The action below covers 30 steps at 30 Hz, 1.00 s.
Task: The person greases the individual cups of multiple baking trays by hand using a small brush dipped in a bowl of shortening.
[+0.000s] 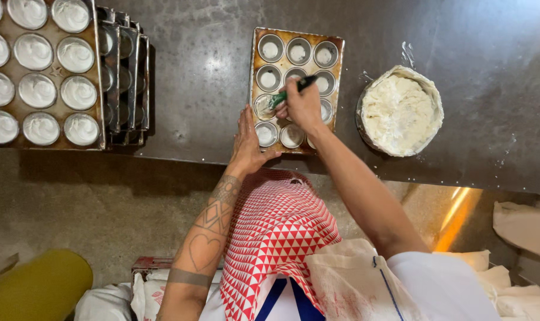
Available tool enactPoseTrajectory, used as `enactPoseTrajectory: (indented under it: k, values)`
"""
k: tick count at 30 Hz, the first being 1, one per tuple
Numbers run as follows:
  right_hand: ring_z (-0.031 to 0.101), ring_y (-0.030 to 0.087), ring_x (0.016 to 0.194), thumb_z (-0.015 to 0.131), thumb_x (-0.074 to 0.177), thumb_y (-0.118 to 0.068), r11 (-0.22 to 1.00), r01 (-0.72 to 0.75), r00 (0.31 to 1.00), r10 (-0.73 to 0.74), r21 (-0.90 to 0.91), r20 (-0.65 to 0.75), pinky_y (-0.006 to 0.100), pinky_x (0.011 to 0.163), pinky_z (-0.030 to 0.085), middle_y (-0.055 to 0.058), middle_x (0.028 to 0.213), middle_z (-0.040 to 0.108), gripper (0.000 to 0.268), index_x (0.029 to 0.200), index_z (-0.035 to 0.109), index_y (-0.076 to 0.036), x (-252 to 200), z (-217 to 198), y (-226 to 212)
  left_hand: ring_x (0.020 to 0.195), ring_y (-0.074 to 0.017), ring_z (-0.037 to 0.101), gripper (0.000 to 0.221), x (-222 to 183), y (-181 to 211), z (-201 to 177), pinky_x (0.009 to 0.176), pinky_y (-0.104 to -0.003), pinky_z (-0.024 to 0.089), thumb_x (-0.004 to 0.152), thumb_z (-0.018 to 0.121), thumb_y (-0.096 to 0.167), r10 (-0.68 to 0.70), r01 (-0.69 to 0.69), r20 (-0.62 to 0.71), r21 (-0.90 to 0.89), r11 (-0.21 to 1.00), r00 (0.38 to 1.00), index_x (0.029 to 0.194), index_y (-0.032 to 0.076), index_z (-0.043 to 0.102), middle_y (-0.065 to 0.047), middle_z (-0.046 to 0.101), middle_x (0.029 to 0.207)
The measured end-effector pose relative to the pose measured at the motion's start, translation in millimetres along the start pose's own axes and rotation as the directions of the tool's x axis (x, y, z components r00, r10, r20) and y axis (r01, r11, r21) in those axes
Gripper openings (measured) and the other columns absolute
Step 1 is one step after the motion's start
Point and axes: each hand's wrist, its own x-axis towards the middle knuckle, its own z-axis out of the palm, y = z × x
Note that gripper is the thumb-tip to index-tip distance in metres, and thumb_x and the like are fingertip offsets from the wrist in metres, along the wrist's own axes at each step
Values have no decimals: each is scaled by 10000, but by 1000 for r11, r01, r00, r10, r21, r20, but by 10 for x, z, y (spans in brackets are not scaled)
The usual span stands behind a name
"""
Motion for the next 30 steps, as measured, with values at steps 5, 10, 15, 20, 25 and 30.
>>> enactPoseTrajectory:
  k: [5, 10, 15, 20, 25, 30]
  values:
    - [747, 307, 832, 547, 1072, -296, 653, -122, 992, 98, 747, 76, 410, 810, 646, 211, 924, 715, 398, 1210, 586, 75, -471, -180, 488, 1562, -400, 124, 1489, -50, 25, -27, 1188, -644, 239, 593, 985, 293, 36, -36, -6, 3, 999, 999, 1584, 43, -98, -248, 74, 1684]
    - [726, 235, 908, 546, 1068, -326, 759, 173, 985, -124, 628, -122, 345, 830, 614, 208, 1079, 708, 469, 1339, 553, 57, -1264, -1068, 467, 1555, -415, 130, 1467, -45, 14, -47, 1244, -515, 202, 617, 989, 286, 105, -105, -5, 26, 994, 994, 1577, -19, -76, -292, 78, 1666]
    - [669, 180, 693, 559, 1127, -235, 960, 279, 804, -211, 39, -555, 279, 646, 560, 162, 870, 719, 329, 1098, 668, 73, -1672, -2404, 340, 1567, -400, 160, 1422, -55, 46, -89, 1270, -406, 200, 651, 960, 268, 61, -62, 20, 15, 998, 998, 1583, -62, -62, -294, 80, 1682]
    - [662, 132, 644, 580, 1083, -184, 974, 175, 786, -51, 143, -616, 252, 579, 536, 124, 818, 712, 251, 1061, 677, 46, -1468, -2905, 622, 1567, -422, 135, 1455, -54, 77, -114, 1269, -426, 192, 650, 968, 267, 112, -113, 25, 30, 993, 993, 1569, -73, -107, -318, 44, 1678]
    - [646, 105, 616, 628, 1046, -175, 979, 103, 861, 1, 176, -508, 242, 549, 527, 86, 806, 707, 213, 1064, 694, 26, -1171, -2706, 1002, 1575, -431, 125, 1461, -77, 42, -99, 1270, -433, 197, 666, 970, 273, 133, -133, 16, 49, 990, 991, 1575, -60, -125, -321, 37, 1683]
    - [655, 83, 676, 639, 1076, -232, 992, 127, 739, -112, -26, -665, 228, 588, 526, 68, 815, 727, 244, 1053, 720, -2, -1353, -2742, 814, 1569, -430, 145, 1463, -60, 54, -98, 1269, -432, 206, 650, 962, 270, 128, -128, 0, 5, 992, 992, 1579, -52, -123, -323, 50, 1677]
